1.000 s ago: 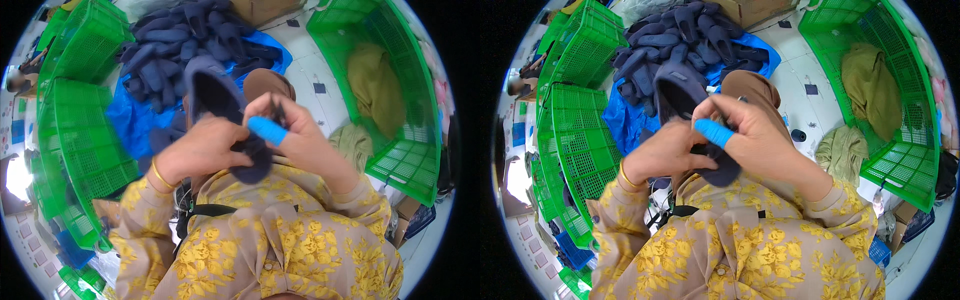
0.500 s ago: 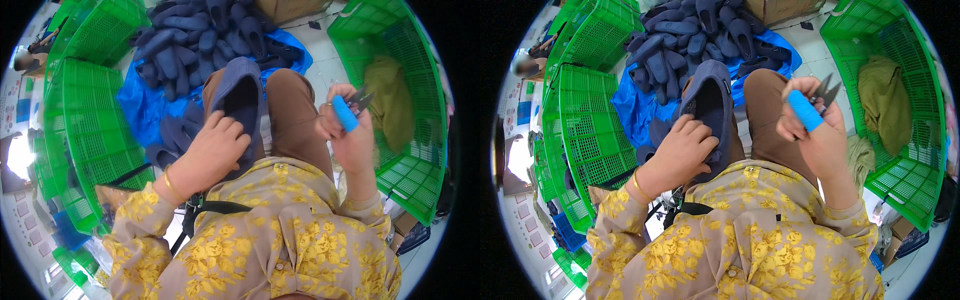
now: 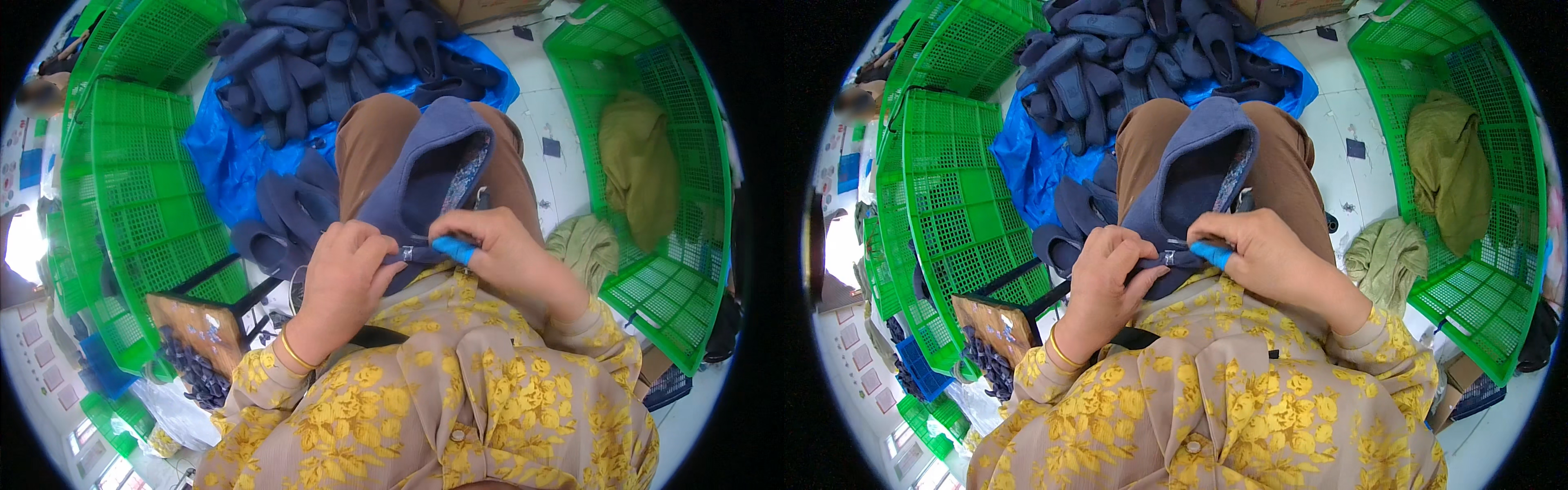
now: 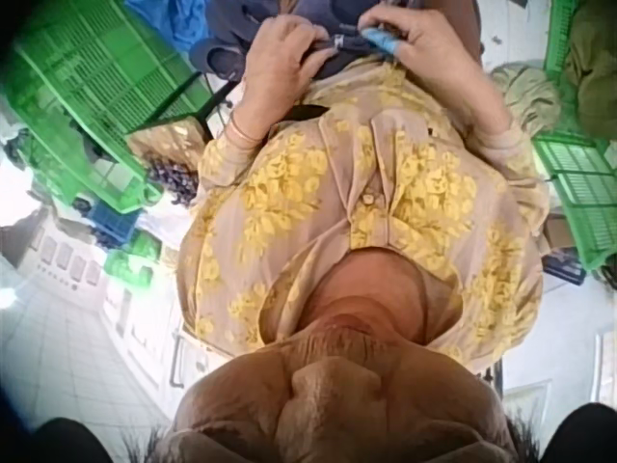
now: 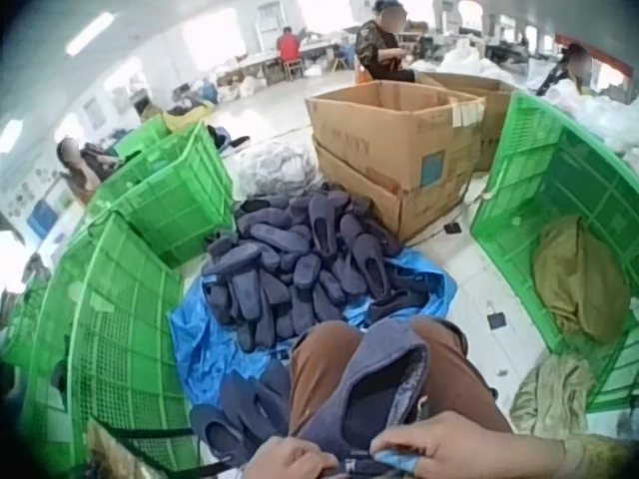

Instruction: The person sits on the floor and uses a blue-handled tool to stitch the upper part of a dark blue slipper. They repeatedly pick up slippers from a nearby pile, work on them, and place them back down.

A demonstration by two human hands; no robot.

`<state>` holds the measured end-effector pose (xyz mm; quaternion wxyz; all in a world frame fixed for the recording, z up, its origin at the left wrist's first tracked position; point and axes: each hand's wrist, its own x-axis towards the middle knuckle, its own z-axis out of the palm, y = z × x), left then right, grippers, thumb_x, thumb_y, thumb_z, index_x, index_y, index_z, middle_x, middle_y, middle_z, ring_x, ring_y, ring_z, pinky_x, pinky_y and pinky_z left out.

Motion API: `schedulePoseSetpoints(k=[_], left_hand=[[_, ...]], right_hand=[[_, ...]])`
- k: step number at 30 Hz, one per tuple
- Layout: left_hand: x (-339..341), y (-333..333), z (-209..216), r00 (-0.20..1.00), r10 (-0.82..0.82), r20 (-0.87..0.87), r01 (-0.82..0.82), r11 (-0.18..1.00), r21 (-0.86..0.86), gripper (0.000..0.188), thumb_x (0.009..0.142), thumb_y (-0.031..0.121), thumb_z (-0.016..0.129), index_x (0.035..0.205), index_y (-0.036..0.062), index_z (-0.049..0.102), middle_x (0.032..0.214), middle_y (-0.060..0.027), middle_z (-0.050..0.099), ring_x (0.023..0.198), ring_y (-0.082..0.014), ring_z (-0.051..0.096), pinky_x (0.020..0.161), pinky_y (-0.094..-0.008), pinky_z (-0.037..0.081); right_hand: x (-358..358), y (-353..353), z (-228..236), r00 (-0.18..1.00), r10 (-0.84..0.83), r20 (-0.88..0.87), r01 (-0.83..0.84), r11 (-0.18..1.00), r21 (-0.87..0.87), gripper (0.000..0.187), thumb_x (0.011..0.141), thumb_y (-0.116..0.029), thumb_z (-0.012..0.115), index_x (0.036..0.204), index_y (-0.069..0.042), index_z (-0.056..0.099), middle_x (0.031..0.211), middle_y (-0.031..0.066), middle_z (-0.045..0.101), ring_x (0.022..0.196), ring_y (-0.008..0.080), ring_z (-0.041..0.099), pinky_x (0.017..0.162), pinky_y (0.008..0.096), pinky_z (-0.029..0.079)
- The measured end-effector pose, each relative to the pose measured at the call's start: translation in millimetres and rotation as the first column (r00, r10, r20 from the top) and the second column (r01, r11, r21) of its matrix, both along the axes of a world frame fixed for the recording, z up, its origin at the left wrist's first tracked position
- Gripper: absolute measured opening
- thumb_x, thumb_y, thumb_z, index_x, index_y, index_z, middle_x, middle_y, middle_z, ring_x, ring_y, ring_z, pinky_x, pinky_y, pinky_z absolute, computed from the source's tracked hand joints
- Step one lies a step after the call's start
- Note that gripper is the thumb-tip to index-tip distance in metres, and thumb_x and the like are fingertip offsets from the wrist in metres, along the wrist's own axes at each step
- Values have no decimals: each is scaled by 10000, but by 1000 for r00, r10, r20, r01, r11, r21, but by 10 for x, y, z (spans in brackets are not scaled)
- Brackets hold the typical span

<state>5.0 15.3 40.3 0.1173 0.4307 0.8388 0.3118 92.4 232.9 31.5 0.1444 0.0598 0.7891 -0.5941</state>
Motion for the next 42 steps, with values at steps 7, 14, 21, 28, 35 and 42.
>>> schedulePoseSetpoints(k=[7, 14, 21, 28, 35, 42], left_hand=[[34, -19, -82, 995, -33, 89, 33, 999, 5, 258, 708, 78, 776, 930, 81, 644, 873, -58, 598, 839, -275, 548, 734, -373, 410], [17, 24, -104, 991, 9, 135, -3, 999, -44, 257, 690, 53, 790, 906, 68, 653, 858, -74, 603, 826, -286, 541, 752, -368, 409], [-91, -54, -138, 967, -61, 247, 59, 998, 15, 259, 685, 30, 790, 899, 64, 648, 882, -75, 609, 865, -277, 555, 760, -361, 420], [-107, -41, -143, 972, -121, 201, 106, 991, 83, 260, 678, 33, 789, 892, 62, 644, 890, -66, 628, 853, -273, 565, 754, -353, 425], [-128, -18, -137, 969, -150, 196, 133, 986, 98, 269, 666, 16, 778, 893, 63, 640, 898, -62, 633, 849, -272, 563, 753, -352, 427], [-144, -45, -174, 963, -163, 214, 139, 983, 121, 272, 670, 4, 774, 899, 61, 639, 901, -60, 630, 852, -268, 560, 754, -347, 433]], right_hand=[[115, -56, -115, 990, 77, -121, -80, 997, -19, 162, 869, -34, 657, 1030, -42, 673, 850, 105, 687, 718, 127, 624, 670, 250, 489], [100, -25, -53, 995, 55, 84, -48, 996, -77, 166, 860, -30, 649, 1024, -32, 680, 886, 115, 703, 751, 205, 670, 687, 277, 509], [71, 19, -28, 994, 112, 0, -112, 993, -26, 163, 847, -21, 646, 1007, -33, 677, 855, 120, 691, 723, 208, 664, 650, 289, 500], [29, 7, 41, 978, 179, -108, -177, 984, 29, 374, 675, 72, 587, 1028, -26, 659, 859, 176, 662, 782, 350, 650, 697, 391, 512], [-14, 37, 50, 958, 266, -107, -260, 963, 67, 409, 652, 61, 600, 1048, -3, 682, 883, 213, 678, 819, 372, 662, 740, 425, 525], [-52, 40, 72, 943, 319, -99, -310, 946, 94, 406, 649, 62, 587, 1036, -5, 689, 820, 229, 669, 787, 386, 658, 736, 433, 522]])
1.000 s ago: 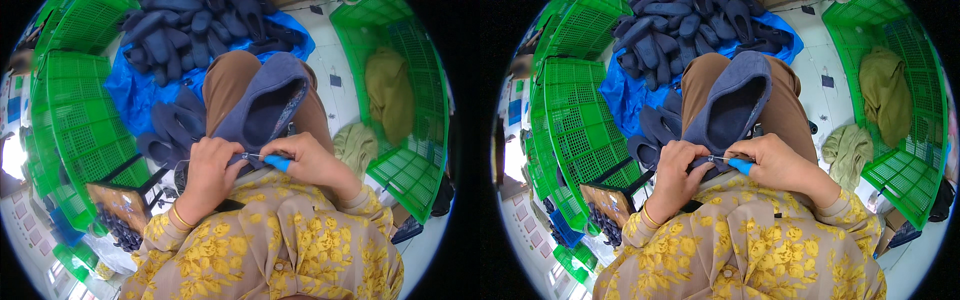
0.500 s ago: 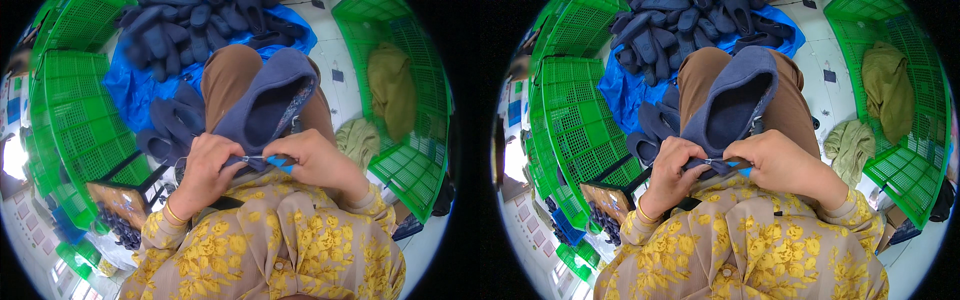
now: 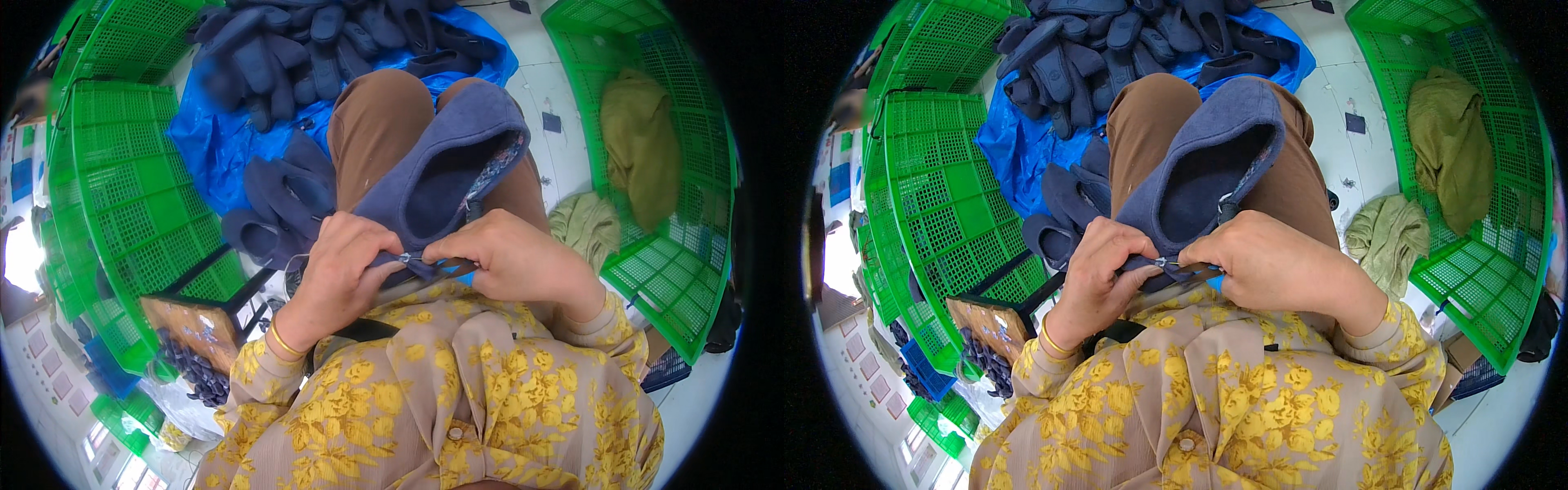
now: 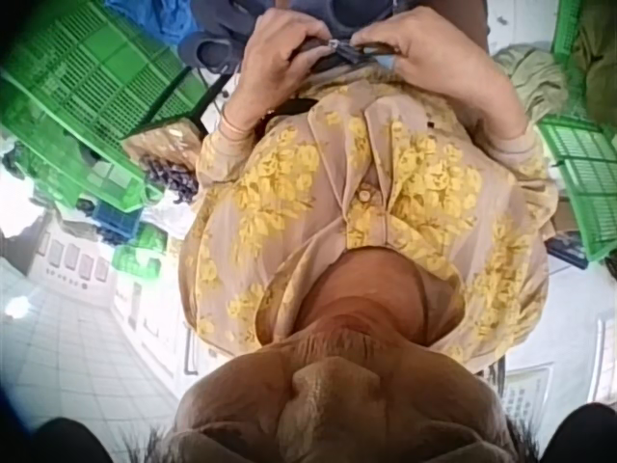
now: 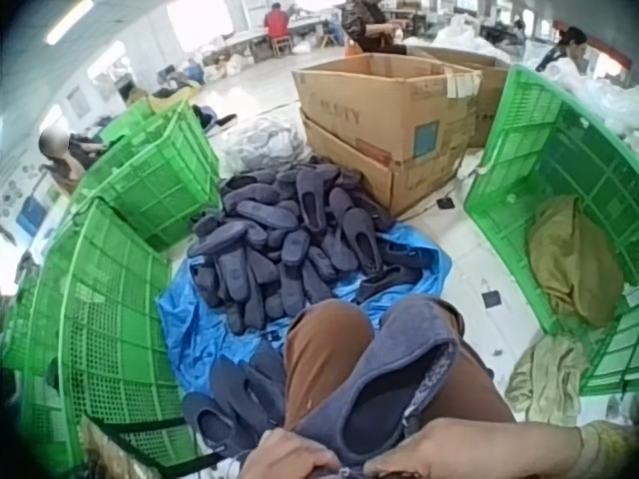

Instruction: The person sits on the floor and uses a blue-handled tool to stitch the upper part of a dark blue slipper. They repeatedly pick up slippers from a nearby pile, work on them, and place them back down.

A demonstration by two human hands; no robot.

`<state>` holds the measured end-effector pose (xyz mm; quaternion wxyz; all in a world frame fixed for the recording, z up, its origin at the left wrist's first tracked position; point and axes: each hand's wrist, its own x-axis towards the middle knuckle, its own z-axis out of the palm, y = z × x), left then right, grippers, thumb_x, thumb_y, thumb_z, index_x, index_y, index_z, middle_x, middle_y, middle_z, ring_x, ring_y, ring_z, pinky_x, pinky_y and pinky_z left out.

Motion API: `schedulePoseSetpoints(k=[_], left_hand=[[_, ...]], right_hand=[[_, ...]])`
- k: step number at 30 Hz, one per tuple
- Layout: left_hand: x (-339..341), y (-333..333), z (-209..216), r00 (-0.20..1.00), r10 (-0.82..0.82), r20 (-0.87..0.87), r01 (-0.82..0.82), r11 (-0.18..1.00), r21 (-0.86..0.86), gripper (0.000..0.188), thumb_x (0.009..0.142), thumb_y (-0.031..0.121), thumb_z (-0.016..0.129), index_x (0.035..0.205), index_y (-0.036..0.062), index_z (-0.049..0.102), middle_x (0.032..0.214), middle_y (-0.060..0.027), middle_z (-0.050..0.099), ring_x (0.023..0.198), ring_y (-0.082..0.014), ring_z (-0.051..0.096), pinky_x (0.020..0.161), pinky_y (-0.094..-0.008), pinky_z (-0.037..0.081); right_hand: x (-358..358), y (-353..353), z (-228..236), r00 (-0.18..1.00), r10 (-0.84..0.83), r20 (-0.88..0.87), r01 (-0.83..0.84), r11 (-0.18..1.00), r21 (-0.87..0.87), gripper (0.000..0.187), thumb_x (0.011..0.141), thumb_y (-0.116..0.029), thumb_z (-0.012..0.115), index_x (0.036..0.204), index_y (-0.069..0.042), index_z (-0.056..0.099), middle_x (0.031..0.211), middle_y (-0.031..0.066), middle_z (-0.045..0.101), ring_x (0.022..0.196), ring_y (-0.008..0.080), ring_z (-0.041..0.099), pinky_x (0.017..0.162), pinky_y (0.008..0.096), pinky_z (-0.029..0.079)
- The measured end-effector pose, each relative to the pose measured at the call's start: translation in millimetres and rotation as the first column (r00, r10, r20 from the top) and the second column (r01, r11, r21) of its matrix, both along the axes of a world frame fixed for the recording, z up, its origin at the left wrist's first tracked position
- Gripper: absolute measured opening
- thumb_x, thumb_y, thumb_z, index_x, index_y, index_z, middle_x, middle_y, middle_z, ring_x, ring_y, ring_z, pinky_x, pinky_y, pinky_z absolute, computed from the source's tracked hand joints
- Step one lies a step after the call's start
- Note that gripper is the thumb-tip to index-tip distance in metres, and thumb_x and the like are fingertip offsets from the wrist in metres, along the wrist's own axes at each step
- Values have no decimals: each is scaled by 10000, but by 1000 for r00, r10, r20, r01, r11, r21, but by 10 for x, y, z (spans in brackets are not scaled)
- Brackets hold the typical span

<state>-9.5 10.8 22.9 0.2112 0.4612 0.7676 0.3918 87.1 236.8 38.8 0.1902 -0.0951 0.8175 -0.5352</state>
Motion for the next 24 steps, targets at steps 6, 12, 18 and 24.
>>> schedulePoseSetpoints(k=[6, 12, 18, 24], left_hand=[[-21, -41, -72, 998, 15, 68, -18, 999, 47, 242, 698, 29, 778, 897, 59, 642, 890, -54, 639, 829, -247, 563, 740, -332, 435], [-32, -81, -164, 985, 35, 169, -49, 996, 79, 205, 739, 60, 783, 895, 59, 651, 877, -47, 648, 813, -214, 563, 733, -311, 426], [-20, -99, -244, 976, 48, 211, -72, 992, 108, 208, 742, 66, 789, 902, 55, 657, 885, -43, 655, 819, -205, 568, 739, -306, 432], [-36, -107, -229, 971, 36, 234, -63, 992, 107, 201, 748, 53, 783, 906, 51, 661, 891, -45, 657, 832, -208, 575, 755, -307, 442]], right_hand=[[11, -47, -90, 999, -39, -23, 39, 999, -2, 387, 685, 65, 560, 1040, -38, 673, 829, 199, 668, 801, 378, 651, 698, 441, 506], [65, -142, -218, 992, -121, -23, 119, 990, -72, 409, 712, 88, 531, 1060, -94, 642, 877, 165, 670, 819, 372, 645, 688, 432, 499], [56, -202, -270, 990, -135, -33, 133, 989, -65, 414, 719, 96, 512, 1064, -104, 624, 872, 162, 665, 816, 375, 640, 682, 430, 497], [60, -225, -274, 991, -132, -20, 131, 990, -59, 417, 719, 105, 505, 1061, -105, 618, 867, 159, 668, 818, 374, 644, 688, 431, 501]])
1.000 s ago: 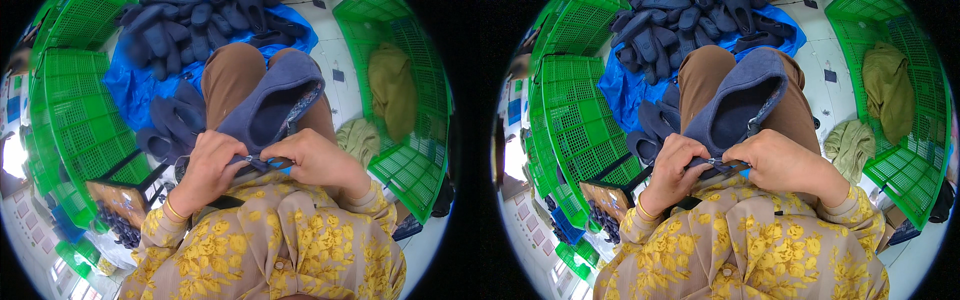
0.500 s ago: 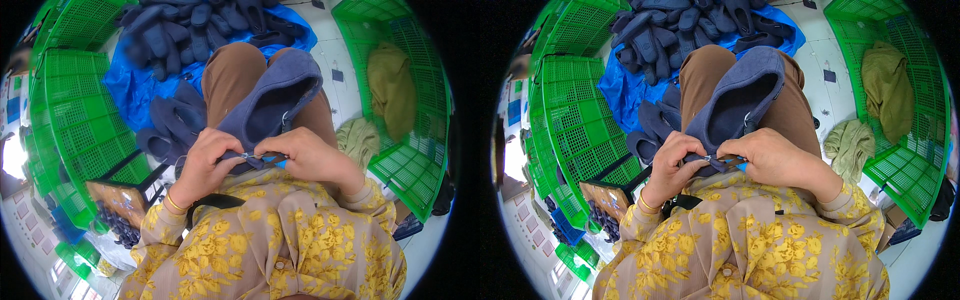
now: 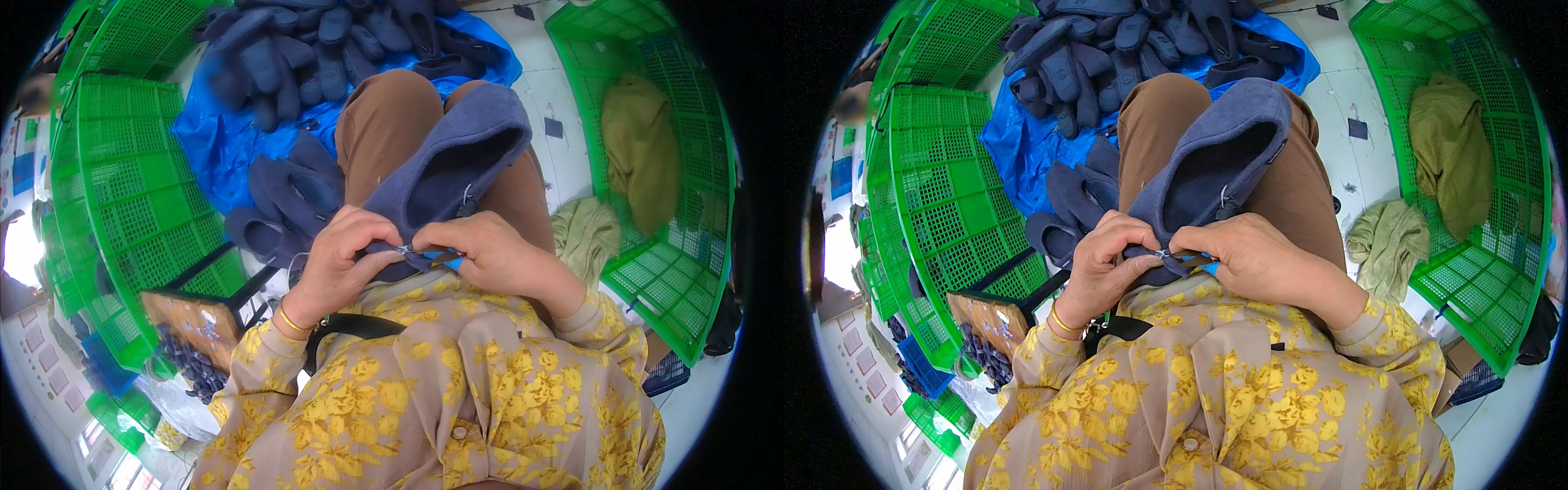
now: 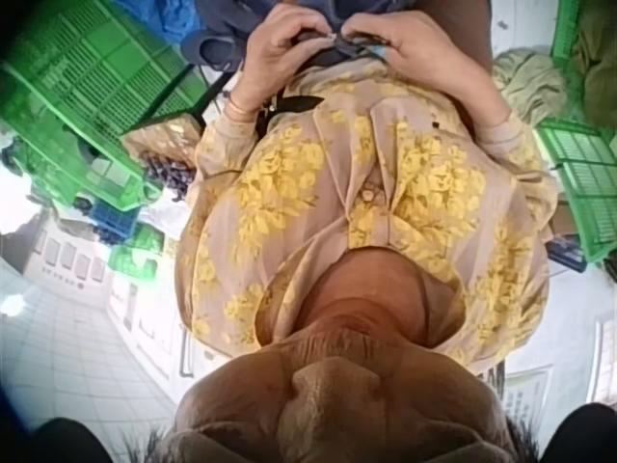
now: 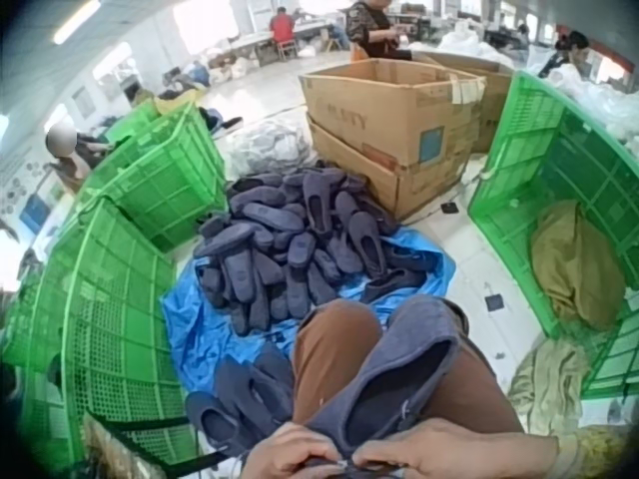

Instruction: The person sits on the floor and uses a blue-handled tool to stitch the upper part of a dark blue slipper. They repeatedly pick up slippers from a nearby pile, work on them, and place them back down.

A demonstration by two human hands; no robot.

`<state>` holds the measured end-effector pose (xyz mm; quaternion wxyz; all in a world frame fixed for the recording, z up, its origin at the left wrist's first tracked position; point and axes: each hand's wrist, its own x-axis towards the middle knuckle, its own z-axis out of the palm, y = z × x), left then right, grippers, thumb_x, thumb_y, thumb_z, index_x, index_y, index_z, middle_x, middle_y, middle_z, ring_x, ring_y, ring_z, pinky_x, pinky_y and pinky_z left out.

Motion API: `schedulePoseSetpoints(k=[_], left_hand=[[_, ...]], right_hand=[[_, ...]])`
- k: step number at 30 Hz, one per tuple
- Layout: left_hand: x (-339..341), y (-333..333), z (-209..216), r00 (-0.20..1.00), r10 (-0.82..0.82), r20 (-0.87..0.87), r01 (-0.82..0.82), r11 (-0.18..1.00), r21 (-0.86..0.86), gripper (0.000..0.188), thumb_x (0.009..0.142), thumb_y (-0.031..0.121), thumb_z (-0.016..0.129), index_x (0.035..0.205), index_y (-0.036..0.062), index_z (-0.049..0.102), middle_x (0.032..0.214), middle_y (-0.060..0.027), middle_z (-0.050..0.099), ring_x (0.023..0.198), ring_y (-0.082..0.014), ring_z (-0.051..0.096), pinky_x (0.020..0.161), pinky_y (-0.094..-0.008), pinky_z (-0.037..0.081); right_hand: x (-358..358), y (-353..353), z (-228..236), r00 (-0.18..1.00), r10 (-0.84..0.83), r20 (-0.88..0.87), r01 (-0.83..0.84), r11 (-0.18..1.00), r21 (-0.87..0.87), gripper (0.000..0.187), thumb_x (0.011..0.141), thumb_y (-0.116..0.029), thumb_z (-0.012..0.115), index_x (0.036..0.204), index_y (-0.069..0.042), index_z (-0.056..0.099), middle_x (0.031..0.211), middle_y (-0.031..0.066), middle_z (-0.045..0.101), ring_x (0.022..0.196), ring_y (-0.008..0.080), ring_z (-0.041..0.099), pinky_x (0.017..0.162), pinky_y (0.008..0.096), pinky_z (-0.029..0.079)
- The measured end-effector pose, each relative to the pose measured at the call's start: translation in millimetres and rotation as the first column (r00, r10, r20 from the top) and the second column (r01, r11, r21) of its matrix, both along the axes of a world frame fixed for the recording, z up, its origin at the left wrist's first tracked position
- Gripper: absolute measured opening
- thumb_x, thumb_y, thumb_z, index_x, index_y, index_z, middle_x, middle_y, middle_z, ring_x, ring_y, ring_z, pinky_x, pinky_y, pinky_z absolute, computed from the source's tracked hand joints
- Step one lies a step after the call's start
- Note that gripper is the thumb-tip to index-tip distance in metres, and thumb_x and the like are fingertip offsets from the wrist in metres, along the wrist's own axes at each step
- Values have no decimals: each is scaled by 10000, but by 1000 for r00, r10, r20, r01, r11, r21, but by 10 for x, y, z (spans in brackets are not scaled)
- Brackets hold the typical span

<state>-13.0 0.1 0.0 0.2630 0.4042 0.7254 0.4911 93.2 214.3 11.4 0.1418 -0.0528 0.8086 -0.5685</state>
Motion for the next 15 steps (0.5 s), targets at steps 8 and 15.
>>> schedulePoseSetpoints(k=[8, 15], left_hand=[[-9, -8, -9, 1000, 7, 1, -7, 1000, -1, 193, 749, 29, 769, 912, 51, 667, 892, -47, 655, 833, -208, 574, 754, -304, 440], [34, 18, 13, 999, 33, -42, -33, 999, -16, 195, 742, 24, 765, 901, 55, 657, 892, -43, 645, 824, -211, 562, 758, -311, 423]], right_hand=[[26, -73, -46, 999, -14, -35, 15, 1000, 25, 324, 765, 89, 532, 1044, -76, 543, 855, 180, 654, 827, 389, 643, 681, 444, 495], [82, -174, -55, 996, -76, 42, 74, 996, 57, 363, 788, 85, 533, 1098, -81, 440, 827, 218, 631, 820, 425, 631, 658, 487, 476]])
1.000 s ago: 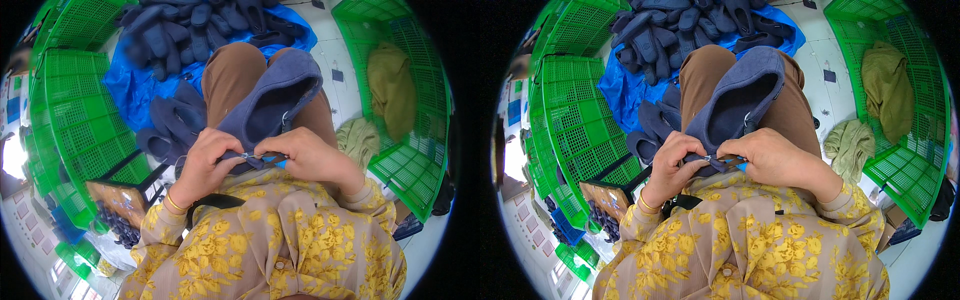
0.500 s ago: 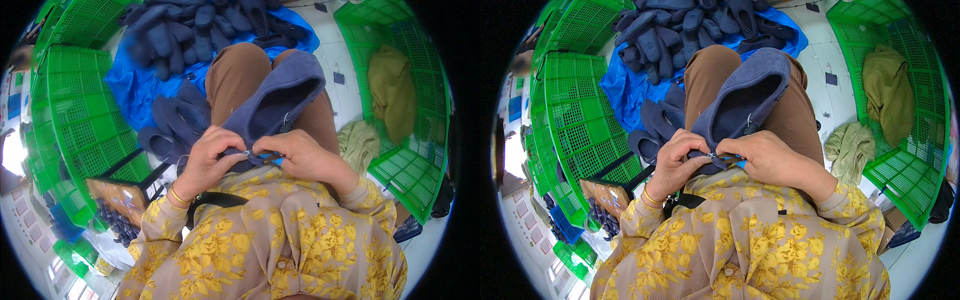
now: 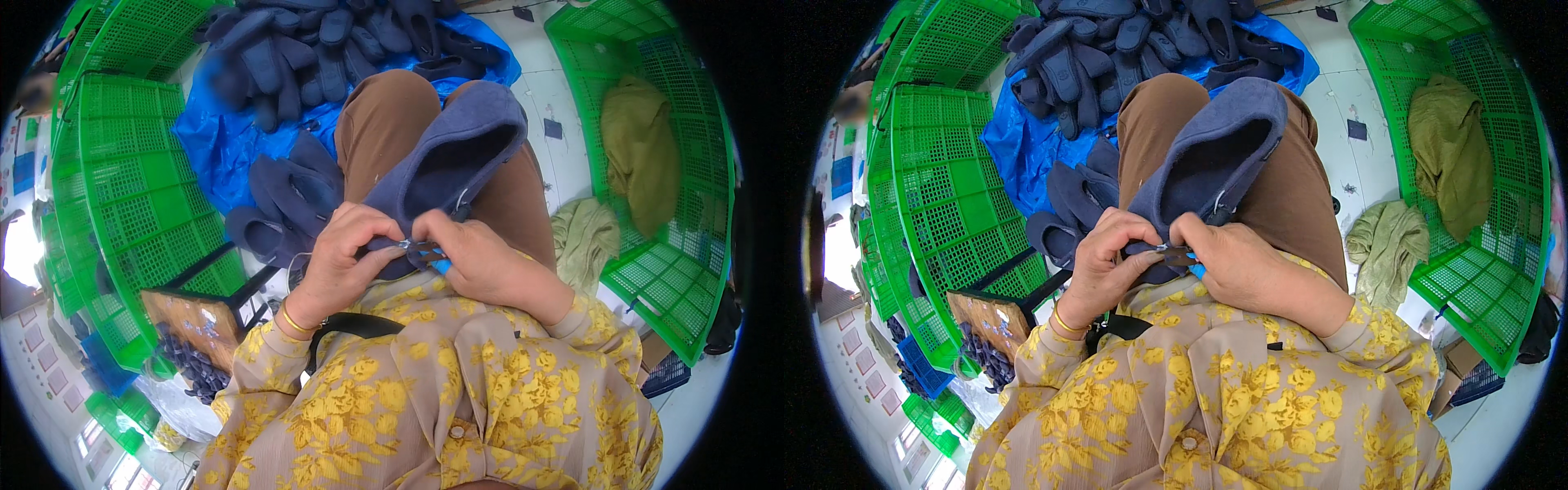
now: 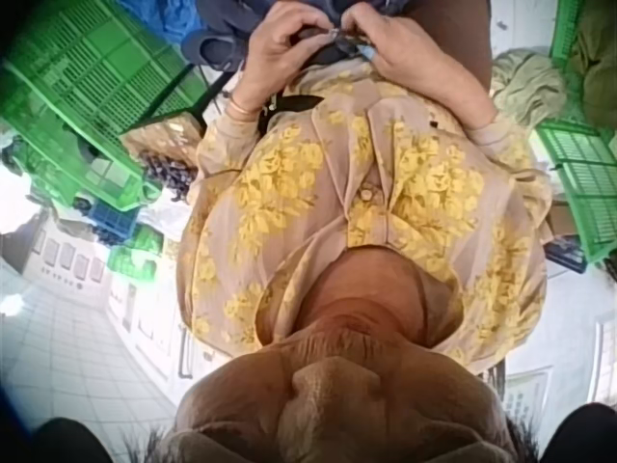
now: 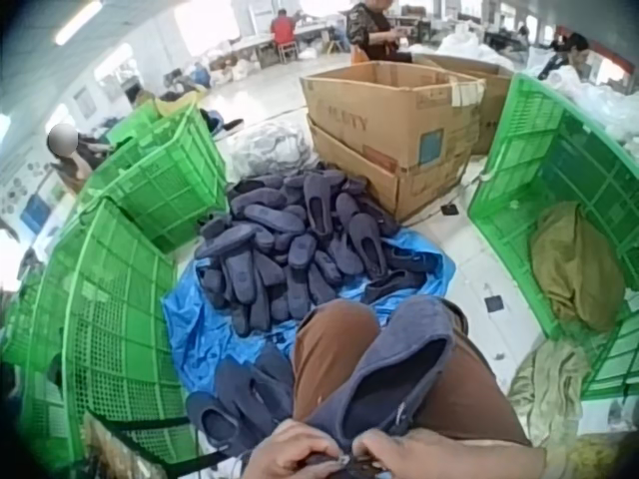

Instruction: The person sits on the floor and uses a blue-handled tool to stitch the upper part of a dark blue slipper. They repeatedly pick up slippers from a nearby pile, work on them, and place them back down.

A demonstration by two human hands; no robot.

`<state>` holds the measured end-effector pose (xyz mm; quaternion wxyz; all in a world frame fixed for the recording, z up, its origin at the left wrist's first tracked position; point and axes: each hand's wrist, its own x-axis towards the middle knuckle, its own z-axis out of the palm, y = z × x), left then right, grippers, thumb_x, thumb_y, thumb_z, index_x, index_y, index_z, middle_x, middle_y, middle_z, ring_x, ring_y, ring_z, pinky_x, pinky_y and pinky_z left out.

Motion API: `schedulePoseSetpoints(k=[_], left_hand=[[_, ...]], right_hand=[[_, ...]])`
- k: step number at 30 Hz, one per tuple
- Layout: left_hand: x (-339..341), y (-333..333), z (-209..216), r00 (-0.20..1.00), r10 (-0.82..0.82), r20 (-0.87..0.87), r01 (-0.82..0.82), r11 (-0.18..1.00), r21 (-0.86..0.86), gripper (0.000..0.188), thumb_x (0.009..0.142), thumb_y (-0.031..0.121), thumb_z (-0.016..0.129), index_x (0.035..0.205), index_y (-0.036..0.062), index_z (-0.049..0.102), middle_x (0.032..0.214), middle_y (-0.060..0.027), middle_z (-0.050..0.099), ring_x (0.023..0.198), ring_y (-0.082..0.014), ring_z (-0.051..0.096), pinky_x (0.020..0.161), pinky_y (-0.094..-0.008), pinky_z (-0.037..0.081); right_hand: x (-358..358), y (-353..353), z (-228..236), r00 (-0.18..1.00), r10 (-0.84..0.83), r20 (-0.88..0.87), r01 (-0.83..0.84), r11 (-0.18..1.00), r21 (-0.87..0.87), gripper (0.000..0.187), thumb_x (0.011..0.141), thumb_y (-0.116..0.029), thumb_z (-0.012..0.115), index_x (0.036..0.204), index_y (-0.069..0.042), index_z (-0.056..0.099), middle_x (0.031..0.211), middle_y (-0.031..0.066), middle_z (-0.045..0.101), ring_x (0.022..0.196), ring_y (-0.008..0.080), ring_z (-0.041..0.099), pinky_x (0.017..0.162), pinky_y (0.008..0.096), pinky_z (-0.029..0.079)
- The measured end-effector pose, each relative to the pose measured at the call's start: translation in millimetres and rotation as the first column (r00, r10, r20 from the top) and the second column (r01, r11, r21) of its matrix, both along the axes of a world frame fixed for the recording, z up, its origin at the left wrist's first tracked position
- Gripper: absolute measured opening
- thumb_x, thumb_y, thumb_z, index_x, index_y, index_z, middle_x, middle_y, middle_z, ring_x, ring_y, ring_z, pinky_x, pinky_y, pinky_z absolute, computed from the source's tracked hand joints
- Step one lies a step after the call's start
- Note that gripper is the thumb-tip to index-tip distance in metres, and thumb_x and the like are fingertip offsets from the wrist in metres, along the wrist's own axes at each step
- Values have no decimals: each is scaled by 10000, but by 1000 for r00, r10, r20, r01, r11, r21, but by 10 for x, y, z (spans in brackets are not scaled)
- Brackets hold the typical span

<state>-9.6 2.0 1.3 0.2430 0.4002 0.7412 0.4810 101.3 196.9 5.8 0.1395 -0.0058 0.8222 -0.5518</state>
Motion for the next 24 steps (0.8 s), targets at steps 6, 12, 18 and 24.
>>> schedulePoseSetpoints(k=[6, 12, 18, 24], left_hand=[[32, 45, 26, 994, -39, -102, 35, 999, -40, 253, 698, -23, 713, 922, 71, 646, 917, -55, 633, 884, -267, 566, 794, -335, 401], [51, 31, 0, 998, 22, -61, -25, 999, -48, 243, 691, -12, 711, 912, 63, 646, 916, -63, 645, 881, -280, 575, 793, -351, 423], [78, 59, 39, 995, 73, -70, -78, 994, -79, 230, 698, 5, 739, 903, 66, 655, 906, -64, 651, 880, -275, 582, 785, -351, 431], [87, 19, 11, 979, 30, -203, -38, 999, -38, 224, 694, 39, 790, 876, 62, 661, 885, -72, 661, 830, -250, 602, 746, -338, 449]], right_hand=[[-21, -81, -85, 984, 12, -179, -21, 998, -51, 427, 783, 67, 550, 1160, -105, 445, 826, 201, 639, 734, 431, 627, 614, 487, 481], [12, -91, 17, 952, 91, -293, 30, 923, 384, 258, 794, -54, 607, 1039, -126, 572, 903, 89, 601, 653, 292, 614, 583, 391, 487], [-116, -154, 71, 775, -109, -622, 254, 956, 148, 88, 860, -54, 588, 938, -93, 599, 851, 39, 538, 633, 168, 542, 574, 291, 450], [40, 132, 503, 916, -293, 276, 349, 236, -907, 49, 989, -64, 509, 1033, -68, 488, 720, 27, 521, 485, 69, 428, 446, 252, 343]])
